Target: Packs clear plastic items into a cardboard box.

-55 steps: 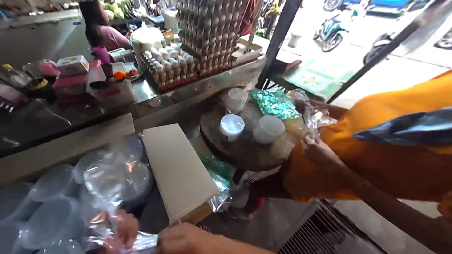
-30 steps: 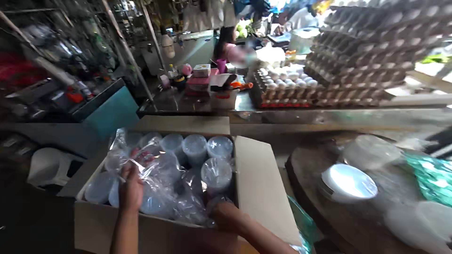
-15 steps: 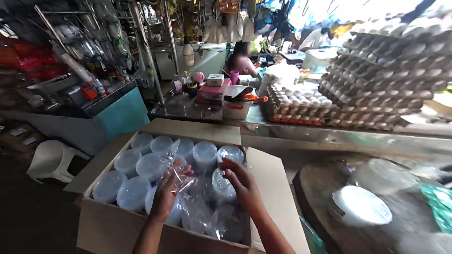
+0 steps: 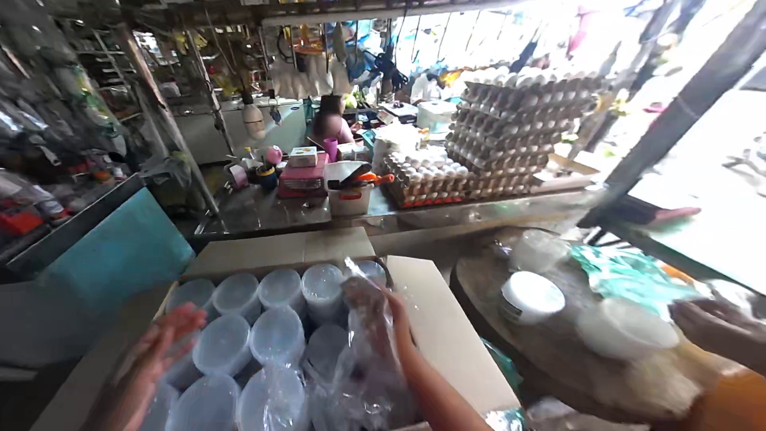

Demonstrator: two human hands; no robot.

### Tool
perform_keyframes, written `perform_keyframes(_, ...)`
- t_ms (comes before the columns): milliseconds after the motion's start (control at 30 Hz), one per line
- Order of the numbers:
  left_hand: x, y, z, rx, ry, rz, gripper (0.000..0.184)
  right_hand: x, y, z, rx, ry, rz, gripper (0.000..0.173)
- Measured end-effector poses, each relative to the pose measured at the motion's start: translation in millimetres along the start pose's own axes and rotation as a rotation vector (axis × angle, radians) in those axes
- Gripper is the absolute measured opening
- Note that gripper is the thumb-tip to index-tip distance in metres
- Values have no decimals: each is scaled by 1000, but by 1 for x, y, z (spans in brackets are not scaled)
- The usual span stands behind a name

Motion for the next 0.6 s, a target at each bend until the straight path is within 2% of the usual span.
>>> perform_keyframes(67,-13,-10,28,-108,94,66,87,4,27,-13,193,-185,-116,22)
perform_keyframes(100,-17,4,48,-115,194,11,102,8,45,-23,275,-309,-166,23)
perform_keyframes(167,-14,52,79,-126,365,-200,115,16,77,-39,366,-506,-224,22)
perform_keyframes(200,-11,73,85,-138,399,-304,112,18,88,-44,386,-550,-238,21)
perform_keyframes(233,-8,87,85,-156,394,-374,98,20,95,-48,404,-564,-234,22)
perform_keyframes(267,-7,91,84,-191,344,-359,72,21,99,-49,427,-546,-221,25)
perform_keyframes(300,-6,88,83,-228,288,-278,45,21,100,-48,437,-497,-205,29)
perform_keyframes(333,-6,82,80,-248,270,-208,26,21,99,-44,431,-408,-212,35)
perform_keyframes(367,-6,73,78,-234,283,-144,19,22,99,-39,405,-282,-253,40)
perform_keyframes(467,3,48,73,-145,477,0,17,30,102,-14,300,119,-477,27)
perform_keyframes(533,10,36,69,-146,626,52,17,38,107,0,215,316,-624,30)
perform_keyframes(600,15,12,69,-96,669,143,19,50,111,15,152,444,-752,31)
Point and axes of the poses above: each hand's wrist, its own x-axis away from the middle knuckle, its own y-axis out of the palm, z = x × y, the point moved 6 cm from there along -x, towards the middle knuckle, and after that the axes turned 15 degrees about -x, right-handed, at the moved point
